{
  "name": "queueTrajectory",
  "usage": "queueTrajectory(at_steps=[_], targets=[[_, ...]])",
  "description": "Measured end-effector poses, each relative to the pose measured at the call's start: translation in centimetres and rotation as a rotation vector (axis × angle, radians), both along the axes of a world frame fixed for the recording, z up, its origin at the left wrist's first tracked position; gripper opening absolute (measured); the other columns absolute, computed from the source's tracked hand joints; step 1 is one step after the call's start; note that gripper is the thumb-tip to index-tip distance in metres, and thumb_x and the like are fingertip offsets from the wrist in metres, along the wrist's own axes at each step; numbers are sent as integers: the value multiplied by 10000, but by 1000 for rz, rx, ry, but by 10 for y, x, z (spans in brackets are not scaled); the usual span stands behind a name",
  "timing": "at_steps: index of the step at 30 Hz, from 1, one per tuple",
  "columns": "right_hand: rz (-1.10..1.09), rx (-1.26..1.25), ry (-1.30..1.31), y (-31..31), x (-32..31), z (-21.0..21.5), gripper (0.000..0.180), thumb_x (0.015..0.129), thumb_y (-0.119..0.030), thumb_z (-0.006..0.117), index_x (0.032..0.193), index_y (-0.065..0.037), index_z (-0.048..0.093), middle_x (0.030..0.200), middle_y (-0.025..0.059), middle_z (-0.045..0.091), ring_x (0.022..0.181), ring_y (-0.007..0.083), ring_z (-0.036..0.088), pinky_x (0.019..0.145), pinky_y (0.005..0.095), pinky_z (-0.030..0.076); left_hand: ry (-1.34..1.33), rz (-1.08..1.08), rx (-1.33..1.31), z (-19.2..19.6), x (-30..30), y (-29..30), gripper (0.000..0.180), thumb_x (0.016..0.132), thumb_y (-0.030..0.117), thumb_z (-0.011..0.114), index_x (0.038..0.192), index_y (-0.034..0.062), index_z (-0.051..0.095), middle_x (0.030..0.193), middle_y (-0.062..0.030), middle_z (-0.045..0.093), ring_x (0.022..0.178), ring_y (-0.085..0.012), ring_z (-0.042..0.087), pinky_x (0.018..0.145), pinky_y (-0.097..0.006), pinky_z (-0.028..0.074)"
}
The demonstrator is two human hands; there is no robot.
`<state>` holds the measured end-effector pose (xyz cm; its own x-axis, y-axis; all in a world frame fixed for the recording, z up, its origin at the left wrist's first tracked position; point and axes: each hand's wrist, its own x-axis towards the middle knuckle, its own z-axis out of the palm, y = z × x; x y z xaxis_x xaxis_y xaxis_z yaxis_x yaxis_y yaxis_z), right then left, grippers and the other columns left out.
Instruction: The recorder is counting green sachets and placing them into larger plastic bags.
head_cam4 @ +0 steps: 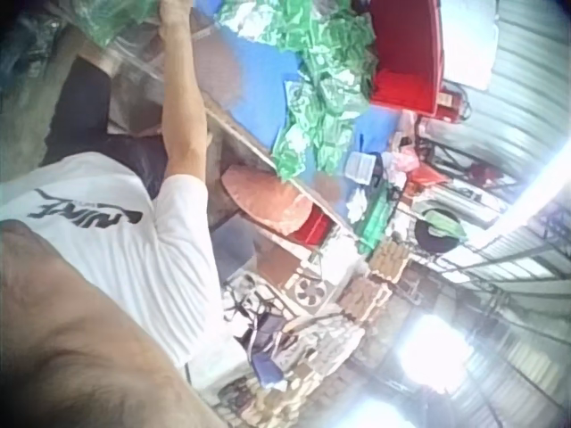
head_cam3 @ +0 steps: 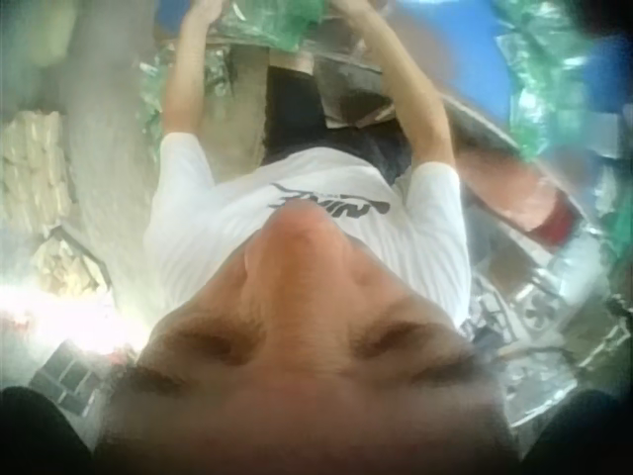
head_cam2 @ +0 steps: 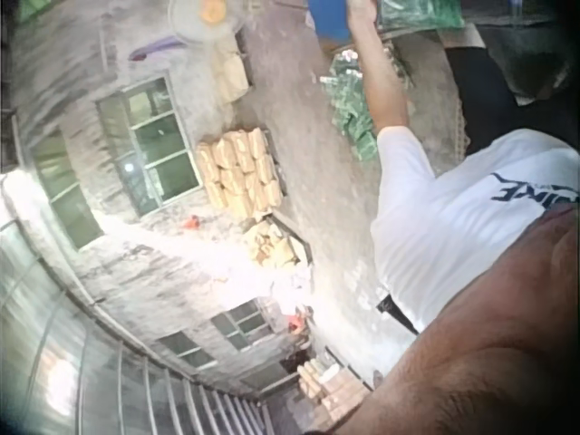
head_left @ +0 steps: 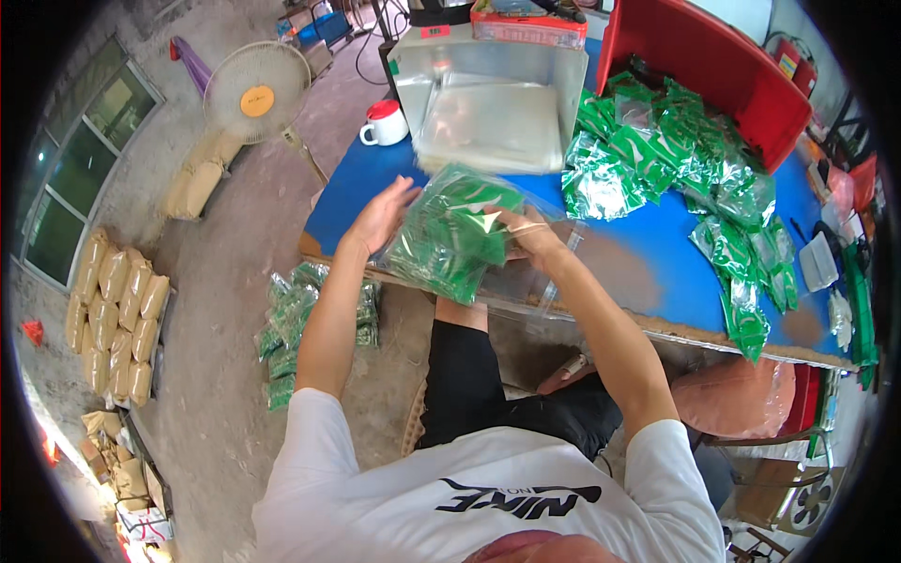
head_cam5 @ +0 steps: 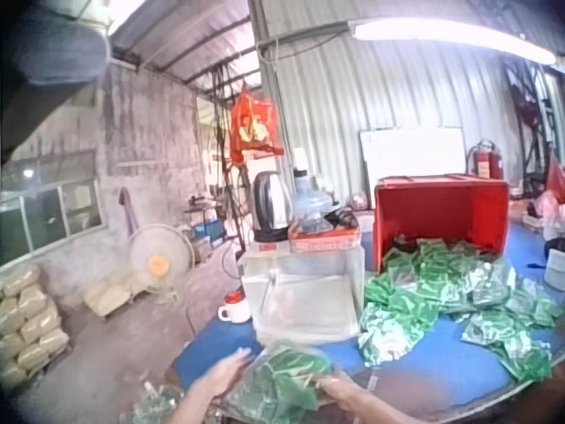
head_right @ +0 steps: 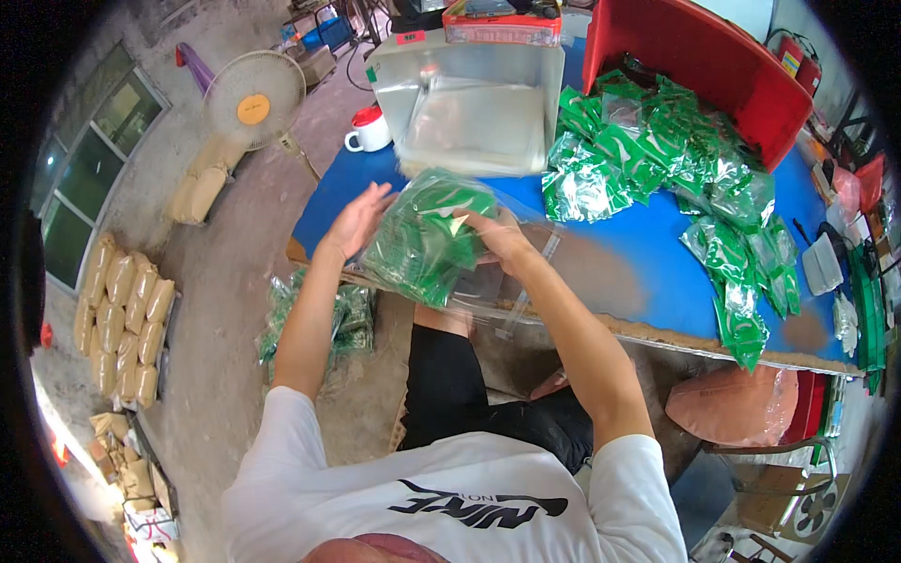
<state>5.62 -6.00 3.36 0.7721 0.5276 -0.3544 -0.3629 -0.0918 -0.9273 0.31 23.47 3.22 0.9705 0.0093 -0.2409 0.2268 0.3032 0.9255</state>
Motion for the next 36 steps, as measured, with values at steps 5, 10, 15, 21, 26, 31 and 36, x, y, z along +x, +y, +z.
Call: queueTrajectory(at_steps=[5, 10, 15, 21, 26, 31, 36], targets=[[-74, -200, 18, 12, 19, 17, 634, 779, -527, 789, 1216, -84, 668, 1054, 96, 703, 858, 223, 704, 701, 410, 593, 10, -136, 101, 1, 2, -25, 721, 1014, 508, 474, 1528, 23, 332, 1595, -133, 319, 1475, -234, 273, 1207, -364, 175], [-34, -162, -324, 13, 22, 7, 611, 813, -522, 762, 1229, -84, 670, 1046, 134, 702, 856, 265, 706, 686, 411, 596, -108, -17, 42, -6, 3, -29, 587, 1051, 388, 447, 1490, 4, 386, 1540, -88, 405, 1412, -190, 375, 1184, -331, 249], [-12, -241, -568, -2, 26, -43, 872, 907, -459, 685, 1499, 13, 253, 1145, 318, 635, 1054, 391, 659, 903, 443, 540, -97, -10, 65, 6, -5, -66, 637, 1059, 474, 376, 1526, 42, 346, 1544, -74, 405, 1417, -204, 361, 1173, -353, 267], [-203, -599, -978, -14, 22, -114, 970, 945, -507, 616, 1532, 57, 88, 1320, 277, 576, 1172, 357, 611, 938, 412, 521, -40, -211, -113, 10, 11, -95, 660, 1055, 517, 358, 1537, 67, 336, 1531, -74, 423, 1385, -206, 413, 1146, -358, 336], [-204, 64, -370, -38, -34, -23, 912, 961, -395, 627, 1542, 32, 70, 1168, 267, 650, 876, 340, 698, 684, 398, 556, -72, -152, 7, 19, -12, -94, 644, 1059, 510, 345, 1558, 104, 308, 1542, -73, 406, 1399, -211, 401, 1147, -366, 346], [-129, 28, -319, -42, -55, -6, 960, 972, -265, 636, 1556, -33, -89, 1082, 170, 689, 892, 244, 680, 715, 320, 565, -86, -192, -52, 13, -10, -80, 695, 1034, 376, 496, 1589, 95, 187, 1612, -64, 278, 1441, -196, 346, 1154, -341, 331], [-32, 371, -319, -55, -82, -24, 1077, 910, -107, 709, 1555, -48, -151, 1263, 240, 606, 1060, 244, 637, 834, 320, 554, -156, -137, 244, 3, -23, -102, 940, 858, 120, 737, 1589, 53, 149, 1594, -142, 300, 1436, -231, 349, 1138, -352, 343]])
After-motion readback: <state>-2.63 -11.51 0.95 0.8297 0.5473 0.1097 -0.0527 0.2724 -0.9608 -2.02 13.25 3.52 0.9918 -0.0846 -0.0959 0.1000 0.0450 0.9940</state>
